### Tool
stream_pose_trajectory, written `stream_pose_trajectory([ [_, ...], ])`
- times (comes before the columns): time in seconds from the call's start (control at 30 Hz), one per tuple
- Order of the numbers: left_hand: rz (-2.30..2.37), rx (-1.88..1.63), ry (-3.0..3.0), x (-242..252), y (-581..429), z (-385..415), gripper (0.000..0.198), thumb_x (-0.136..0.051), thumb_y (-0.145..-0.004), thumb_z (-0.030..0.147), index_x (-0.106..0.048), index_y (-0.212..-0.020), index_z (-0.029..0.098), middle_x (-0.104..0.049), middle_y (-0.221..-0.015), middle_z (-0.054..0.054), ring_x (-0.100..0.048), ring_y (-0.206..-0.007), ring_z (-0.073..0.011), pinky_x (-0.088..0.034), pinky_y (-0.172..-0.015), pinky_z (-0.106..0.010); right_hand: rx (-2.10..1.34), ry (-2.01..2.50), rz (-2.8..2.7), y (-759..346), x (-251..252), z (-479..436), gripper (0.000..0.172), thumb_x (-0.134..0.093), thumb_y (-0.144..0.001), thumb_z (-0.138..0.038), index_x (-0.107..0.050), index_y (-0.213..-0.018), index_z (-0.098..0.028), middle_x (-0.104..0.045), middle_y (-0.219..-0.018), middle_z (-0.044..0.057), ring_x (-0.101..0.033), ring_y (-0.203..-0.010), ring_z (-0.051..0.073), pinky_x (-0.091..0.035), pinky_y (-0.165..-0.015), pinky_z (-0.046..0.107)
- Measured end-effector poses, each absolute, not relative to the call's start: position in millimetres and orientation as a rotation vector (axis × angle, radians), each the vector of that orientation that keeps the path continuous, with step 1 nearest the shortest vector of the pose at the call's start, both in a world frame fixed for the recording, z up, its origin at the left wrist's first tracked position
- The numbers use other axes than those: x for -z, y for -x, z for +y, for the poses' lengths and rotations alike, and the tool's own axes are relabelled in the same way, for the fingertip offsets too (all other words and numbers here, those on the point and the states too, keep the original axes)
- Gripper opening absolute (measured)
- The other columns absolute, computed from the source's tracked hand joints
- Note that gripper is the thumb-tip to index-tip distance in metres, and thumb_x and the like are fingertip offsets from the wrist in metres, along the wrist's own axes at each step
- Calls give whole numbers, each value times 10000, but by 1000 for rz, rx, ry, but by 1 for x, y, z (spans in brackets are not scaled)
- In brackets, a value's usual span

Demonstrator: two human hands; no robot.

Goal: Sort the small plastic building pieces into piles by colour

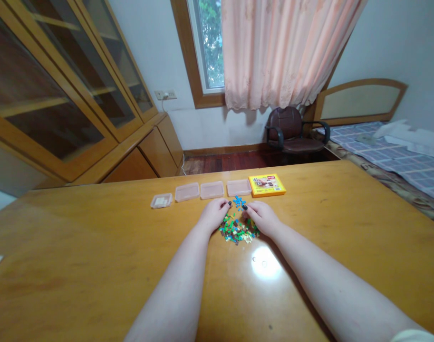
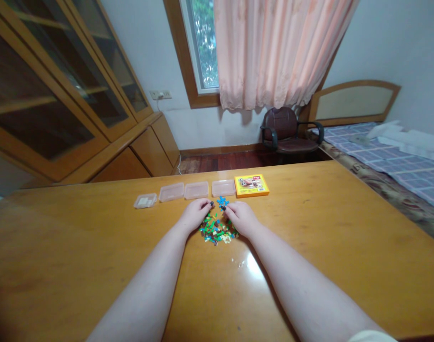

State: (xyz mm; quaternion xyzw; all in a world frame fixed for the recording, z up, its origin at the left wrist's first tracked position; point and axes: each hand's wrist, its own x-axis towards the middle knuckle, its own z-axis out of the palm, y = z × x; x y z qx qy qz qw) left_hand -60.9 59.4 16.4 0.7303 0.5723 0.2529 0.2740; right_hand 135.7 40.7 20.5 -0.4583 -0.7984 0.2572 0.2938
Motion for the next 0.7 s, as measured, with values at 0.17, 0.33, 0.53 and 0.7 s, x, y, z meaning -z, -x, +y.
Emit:
stream_pose_trajectory([
  [0.17,1532,-683,-1988,-15,62,60,272,-444,-835,341,-648,-788,167,-667,-794,-35,-572,-746,-164,-396,-650,-248,-699,1209,-2127,-135,-21,41,303,-413,-900,-291,-664,-788,-163,-641,-747,57,-541,-708,171,-364,-649,264],
  [0.33,1540,-669,-1991,-14,62,60,281,-439,-837,353,-642,-790,165,-665,-787,-36,-567,-729,-160,-383,-631,-243,-713,1243,-2111,-135,-20,40,359,-388,-892,-250,-598,-616,-157,-591,-618,27,-514,-616,149,-341,-604,251],
  [0.53,1553,-658,-1991,-15,62,60,274,-440,-835,349,-639,-789,165,-665,-795,-37,-569,-742,-165,-388,-636,-247,-717,1130,-2149,-135,-25,38,343,-397,-899,-304,-620,-682,-159,-597,-669,32,-518,-652,152,-352,-619,253],
  [0.7,1542,-659,-1984,-16,62,60,275,-440,-834,348,-638,-783,165,-663,-789,-40,-570,-741,-168,-389,-628,-248,-792,1159,-2131,-136,-22,38,422,-374,-908,-320,-576,-574,-162,-567,-592,20,-515,-599,141,-355,-602,251],
])
